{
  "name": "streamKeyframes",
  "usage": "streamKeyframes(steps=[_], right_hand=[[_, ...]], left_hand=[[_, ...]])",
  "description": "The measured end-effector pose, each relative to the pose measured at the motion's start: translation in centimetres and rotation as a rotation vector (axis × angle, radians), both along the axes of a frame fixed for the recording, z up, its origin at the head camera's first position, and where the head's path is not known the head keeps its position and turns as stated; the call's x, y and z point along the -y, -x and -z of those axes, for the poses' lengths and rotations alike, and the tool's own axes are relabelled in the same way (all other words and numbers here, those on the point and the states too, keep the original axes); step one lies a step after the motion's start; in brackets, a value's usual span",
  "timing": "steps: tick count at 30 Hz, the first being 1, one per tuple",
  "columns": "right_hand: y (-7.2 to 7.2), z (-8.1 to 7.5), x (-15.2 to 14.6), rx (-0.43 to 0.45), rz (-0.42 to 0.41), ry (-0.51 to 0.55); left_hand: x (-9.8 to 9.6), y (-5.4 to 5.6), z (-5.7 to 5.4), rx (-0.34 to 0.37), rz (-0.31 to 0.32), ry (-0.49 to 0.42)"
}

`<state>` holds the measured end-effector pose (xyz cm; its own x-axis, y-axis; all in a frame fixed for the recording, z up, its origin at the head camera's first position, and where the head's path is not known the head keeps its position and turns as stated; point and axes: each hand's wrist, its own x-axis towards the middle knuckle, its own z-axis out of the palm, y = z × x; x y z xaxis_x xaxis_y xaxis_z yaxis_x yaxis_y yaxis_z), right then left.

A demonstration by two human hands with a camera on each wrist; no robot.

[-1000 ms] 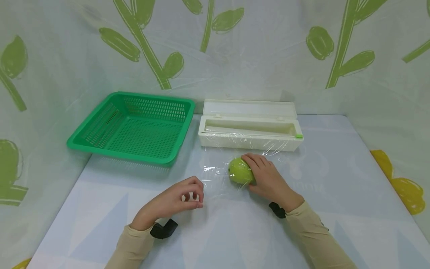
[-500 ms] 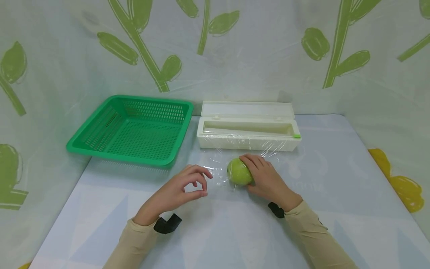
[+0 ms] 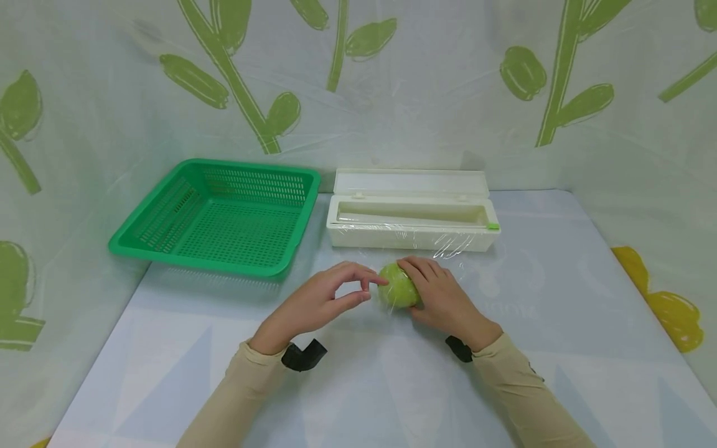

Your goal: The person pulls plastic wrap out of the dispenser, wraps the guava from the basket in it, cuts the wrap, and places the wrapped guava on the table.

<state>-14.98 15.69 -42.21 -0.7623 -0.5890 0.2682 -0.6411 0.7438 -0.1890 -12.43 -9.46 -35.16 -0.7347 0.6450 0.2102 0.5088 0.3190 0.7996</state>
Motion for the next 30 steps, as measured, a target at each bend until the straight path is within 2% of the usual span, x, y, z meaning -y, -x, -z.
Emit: streamKeyframes(steps=[4, 11, 15, 22, 30], right_hand=[[0.0, 0.0, 0.0, 0.002, -0.007, 0.006], [0.0, 0.1, -0.1, 0.005, -0.007, 0.004], [0.0, 0.0, -0.1, 0.006, -0.005, -0.002], [0.0, -0.2, 0.0, 0.007, 0.002, -0.023], [0.0, -0.1, 0.0, -0.027, -0.003, -0.049]], left_hand=[[-1.1, 0.9, -0.1, 0.034, 0.017, -0.04], [-2.2, 1.8, -0.7, -0.042, -0.064, -0.002], [-2.7, 2.5, -0.7, -0.046, -0.092, 0.0], [-3.9, 4.3, -0.6, -0.109, -0.107, -0.007], [-5.3, 6.3, -0.3, -0.145, -0.118, 0.059]])
